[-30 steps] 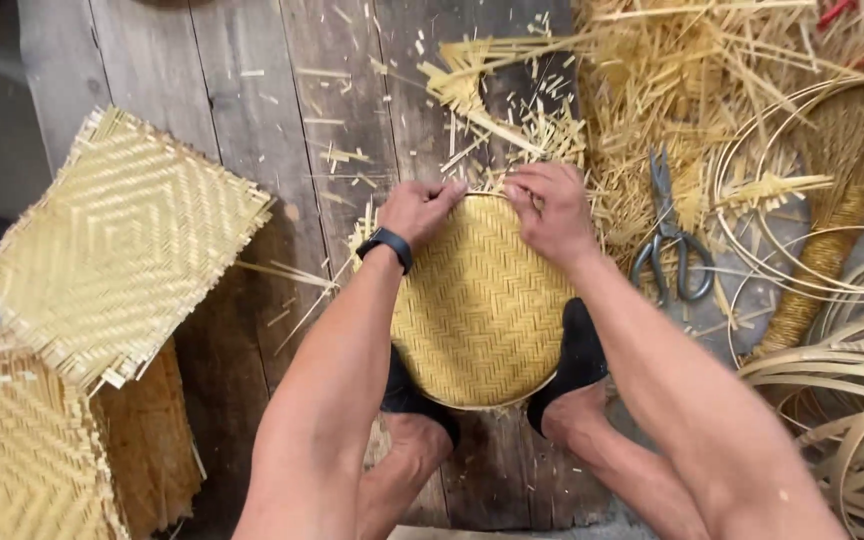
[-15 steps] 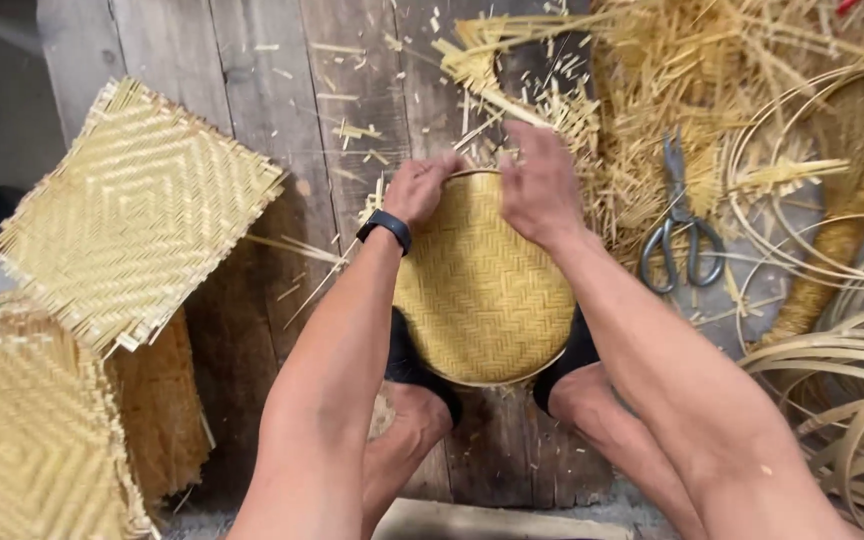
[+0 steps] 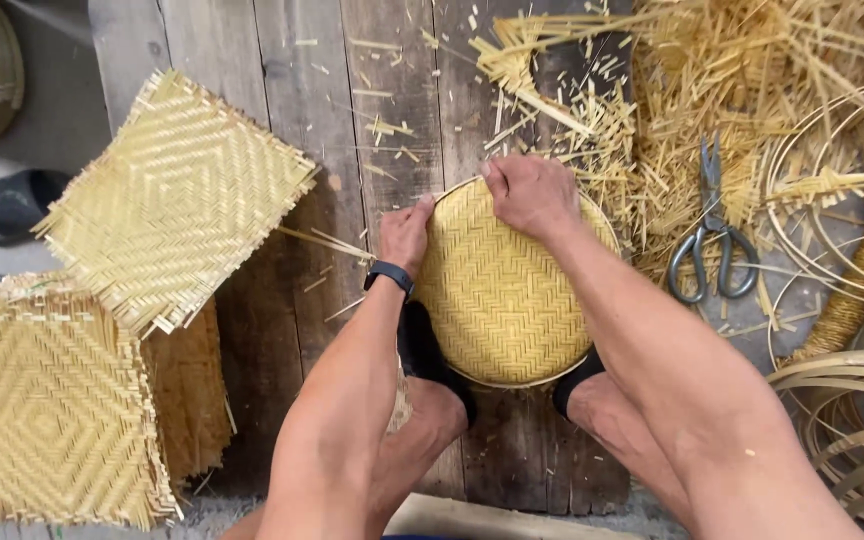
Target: Trimming woven bamboo mats to size and fitting them into bamboo hoops using a wooden mold and scissors to create trays.
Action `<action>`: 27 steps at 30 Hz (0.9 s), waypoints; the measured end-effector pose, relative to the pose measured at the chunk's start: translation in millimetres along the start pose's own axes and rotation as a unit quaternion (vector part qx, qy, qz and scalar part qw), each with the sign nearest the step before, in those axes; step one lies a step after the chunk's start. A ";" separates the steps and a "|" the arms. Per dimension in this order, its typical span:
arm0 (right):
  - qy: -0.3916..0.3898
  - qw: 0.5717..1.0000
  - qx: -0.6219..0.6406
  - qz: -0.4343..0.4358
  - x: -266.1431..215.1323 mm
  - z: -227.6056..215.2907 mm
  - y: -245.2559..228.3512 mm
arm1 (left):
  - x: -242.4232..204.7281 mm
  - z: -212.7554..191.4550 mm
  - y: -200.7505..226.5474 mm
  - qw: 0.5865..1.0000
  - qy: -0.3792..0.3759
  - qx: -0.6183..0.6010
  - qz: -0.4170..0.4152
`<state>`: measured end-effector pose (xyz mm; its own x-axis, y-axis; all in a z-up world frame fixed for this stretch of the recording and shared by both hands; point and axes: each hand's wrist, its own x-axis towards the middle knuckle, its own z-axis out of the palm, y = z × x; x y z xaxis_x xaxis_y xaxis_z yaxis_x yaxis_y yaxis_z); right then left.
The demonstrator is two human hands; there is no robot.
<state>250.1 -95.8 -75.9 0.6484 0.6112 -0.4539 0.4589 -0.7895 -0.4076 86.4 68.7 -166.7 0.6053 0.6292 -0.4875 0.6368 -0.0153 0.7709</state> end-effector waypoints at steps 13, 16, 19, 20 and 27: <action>0.177 0.861 -0.287 -0.380 -220.5 101.3 -38.7 | 2.5 9.3 -45.7 0.988 -0.030 0.139 0.058; 0.191 0.894 -0.193 -0.356 -212.6 76.1 -35.4 | -15.2 -5.4 -0.6 0.949 0.136 -0.070 0.275; 0.133 0.921 0.057 -0.362 -209.5 55.6 3.5 | -73.5 -31.5 -4.7 0.975 0.156 0.106 0.116; 0.142 0.917 0.024 -0.372 -203.3 31.9 21.4 | -85.8 -41.0 -9.3 0.966 0.179 0.125 0.138; 0.009 0.910 -0.389 -0.141 -261.9 -195.5 24.8 | -143.4 -81.0 22.5 0.976 0.160 0.078 0.126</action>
<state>210.4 -286.4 187.8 0.4453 0.7999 -0.4022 0.8952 -0.4064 0.1828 -24.8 41.0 -46.2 0.5876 0.8004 -0.1185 0.5677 -0.3035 0.7653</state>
